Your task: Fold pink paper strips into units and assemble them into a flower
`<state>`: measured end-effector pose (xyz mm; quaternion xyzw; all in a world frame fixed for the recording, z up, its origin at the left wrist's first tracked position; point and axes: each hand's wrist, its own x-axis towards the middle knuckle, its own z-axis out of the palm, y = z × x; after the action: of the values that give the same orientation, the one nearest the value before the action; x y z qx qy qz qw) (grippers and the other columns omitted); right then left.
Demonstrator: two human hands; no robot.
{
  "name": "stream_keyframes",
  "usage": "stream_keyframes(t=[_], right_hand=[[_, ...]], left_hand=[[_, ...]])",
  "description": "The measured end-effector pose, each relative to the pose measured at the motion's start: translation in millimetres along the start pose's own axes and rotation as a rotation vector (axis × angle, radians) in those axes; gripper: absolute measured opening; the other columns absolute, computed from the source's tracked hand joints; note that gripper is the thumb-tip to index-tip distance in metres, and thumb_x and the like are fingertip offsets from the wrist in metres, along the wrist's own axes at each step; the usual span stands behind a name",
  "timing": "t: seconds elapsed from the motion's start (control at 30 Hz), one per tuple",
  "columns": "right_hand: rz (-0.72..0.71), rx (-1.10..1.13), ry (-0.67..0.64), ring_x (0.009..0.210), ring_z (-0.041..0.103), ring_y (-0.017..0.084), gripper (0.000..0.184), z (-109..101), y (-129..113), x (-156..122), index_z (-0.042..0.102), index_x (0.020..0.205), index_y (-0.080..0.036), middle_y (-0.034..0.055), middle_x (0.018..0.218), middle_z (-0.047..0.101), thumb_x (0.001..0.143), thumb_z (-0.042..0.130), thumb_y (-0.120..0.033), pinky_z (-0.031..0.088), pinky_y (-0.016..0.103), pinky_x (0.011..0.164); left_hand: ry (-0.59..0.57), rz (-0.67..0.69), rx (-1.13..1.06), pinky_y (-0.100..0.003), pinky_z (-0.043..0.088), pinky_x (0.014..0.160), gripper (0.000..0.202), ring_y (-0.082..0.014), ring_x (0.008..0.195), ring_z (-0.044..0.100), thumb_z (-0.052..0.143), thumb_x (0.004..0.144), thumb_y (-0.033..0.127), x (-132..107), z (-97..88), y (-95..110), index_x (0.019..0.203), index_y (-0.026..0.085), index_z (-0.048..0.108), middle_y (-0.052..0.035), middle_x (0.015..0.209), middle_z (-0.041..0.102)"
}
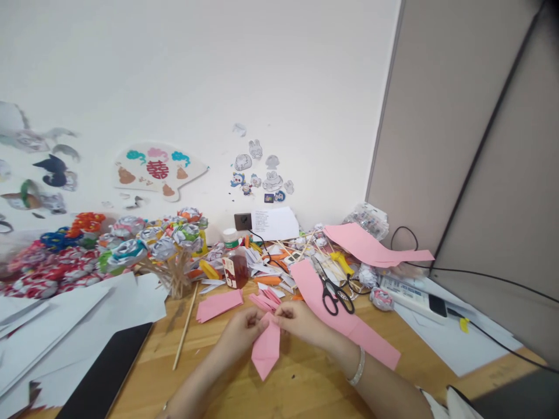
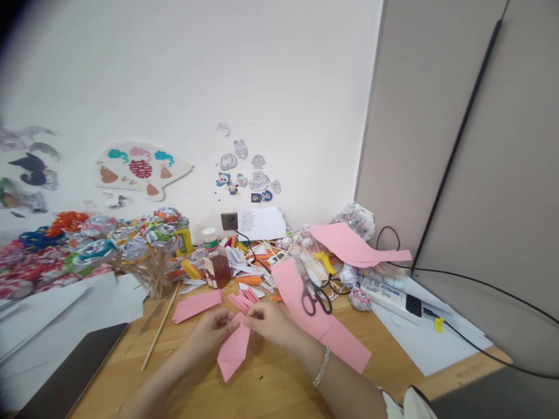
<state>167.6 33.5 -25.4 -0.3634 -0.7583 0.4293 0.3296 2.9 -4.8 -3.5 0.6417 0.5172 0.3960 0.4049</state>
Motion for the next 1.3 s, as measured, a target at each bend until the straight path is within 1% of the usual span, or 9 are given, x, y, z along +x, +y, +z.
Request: stream_keyframes(t=[0.1, 0.23, 0.5, 0.67, 0.8, 0.9, 1.03, 1.13, 1.3], right_hand=[[-0.001, -0.075, 0.046, 0.059, 0.044, 0.011, 0.017, 0.3, 3.1, 0.4, 0.058, 0.064, -0.016, -0.0018, 0.061, 0.052, 0.073, 0.057, -0.031, 0.030, 0.021, 0.054], [-0.008, -0.128, 0.098, 0.059, 0.043, 0.011, 0.015, 1.8, 3.5, 1.0, 0.058, 0.063, -0.016, -0.0026, 0.059, 0.051, 0.072, 0.057, -0.027, 0.030, 0.021, 0.054], [-0.051, -0.135, 0.049, 0.057, 0.043, 0.010, 0.018, 1.2, 0.5, 0.4, 0.060, 0.070, -0.016, -0.0026, 0.062, 0.054, 0.077, 0.050, -0.029, 0.031, 0.021, 0.053], [-0.146, -0.164, 0.036, 0.054, 0.038, 0.009, 0.019, 0.2, -5.4, -0.9, 0.052, 0.059, -0.015, -0.0042, 0.055, 0.044, 0.076, 0.047, -0.020, 0.026, 0.020, 0.049], [-0.196, -0.162, 0.062, 0.053, 0.036, 0.008, 0.019, -1.9, -9.9, -1.3, 0.047, 0.055, -0.015, -0.0044, 0.054, 0.041, 0.073, 0.046, -0.015, 0.025, 0.020, 0.049], [-0.205, -0.165, 0.082, 0.054, 0.037, 0.009, 0.018, -2.8, -10.6, -1.3, 0.048, 0.055, -0.015, -0.0040, 0.055, 0.043, 0.073, 0.045, -0.015, 0.026, 0.020, 0.051], [-0.163, -0.149, 0.096, 0.056, 0.039, 0.010, 0.020, -1.6, -7.3, -0.5, 0.050, 0.056, -0.015, -0.0032, 0.056, 0.044, 0.075, 0.046, -0.019, 0.029, 0.021, 0.053], [-0.140, -0.105, 0.089, 0.058, 0.040, 0.010, 0.021, -1.9, -6.2, 0.0, 0.050, 0.058, -0.015, -0.0030, 0.057, 0.045, 0.077, 0.045, -0.022, 0.031, 0.021, 0.054], [-0.188, -0.124, 0.064, 0.056, 0.037, 0.009, 0.023, -6.3, -9.9, -0.4, 0.044, 0.057, -0.015, -0.0038, 0.057, 0.040, 0.079, 0.042, -0.021, 0.027, 0.019, 0.051]], left_hand=[[0.004, -0.001, -0.011, -0.020, 0.027, 0.049, 0.036, -0.0089, 0.051, 0.035, 0.057, 0.067, 0.048, 0.6, 0.3, -2.5, 0.057, 0.015, 0.049, 0.0058, 0.054, 0.041], [-0.088, -0.028, -0.066, -0.021, 0.028, 0.050, 0.035, -0.0100, 0.054, 0.038, 0.056, 0.068, 0.047, 0.6, 1.1, -4.5, 0.062, 0.013, 0.052, 0.0039, 0.057, 0.044], [-0.133, -0.024, -0.111, -0.022, 0.030, 0.052, 0.031, -0.0119, 0.056, 0.041, 0.059, 0.065, 0.044, -4.1, 2.8, 2.6, 0.062, 0.013, 0.057, 0.0016, 0.058, 0.050], [-0.194, -0.025, -0.059, -0.022, 0.027, 0.053, 0.036, -0.0097, 0.053, 0.035, 0.060, 0.064, 0.047, -6.2, 1.6, 8.5, 0.054, 0.013, 0.055, 0.0039, 0.054, 0.044], [-0.254, -0.053, -0.161, -0.022, 0.027, 0.054, 0.038, -0.0102, 0.056, 0.036, 0.058, 0.067, 0.050, -9.5, 1.8, 12.9, 0.065, 0.012, 0.059, 0.0023, 0.059, 0.048], [-0.234, -0.075, -0.196, -0.021, 0.026, 0.051, 0.040, -0.0095, 0.053, 0.033, 0.055, 0.068, 0.053, -9.8, 1.9, 13.8, 0.062, 0.013, 0.056, 0.0036, 0.056, 0.044], [-0.176, -0.019, -0.135, -0.021, 0.021, 0.048, 0.043, -0.0081, 0.050, 0.027, 0.056, 0.067, 0.053, -5.9, 2.5, 10.7, 0.051, 0.015, 0.046, 0.0065, 0.050, 0.034], [-0.132, -0.005, -0.120, -0.021, 0.021, 0.048, 0.042, -0.0086, 0.049, 0.029, 0.054, 0.068, 0.053, -3.2, 3.5, 6.6, 0.053, 0.014, 0.048, 0.0061, 0.050, 0.035], [-0.044, 0.011, -0.135, -0.021, 0.022, 0.048, 0.040, -0.0092, 0.049, 0.031, 0.052, 0.071, 0.051, -1.2, 4.6, -1.2, 0.054, 0.014, 0.049, 0.0057, 0.051, 0.037]])
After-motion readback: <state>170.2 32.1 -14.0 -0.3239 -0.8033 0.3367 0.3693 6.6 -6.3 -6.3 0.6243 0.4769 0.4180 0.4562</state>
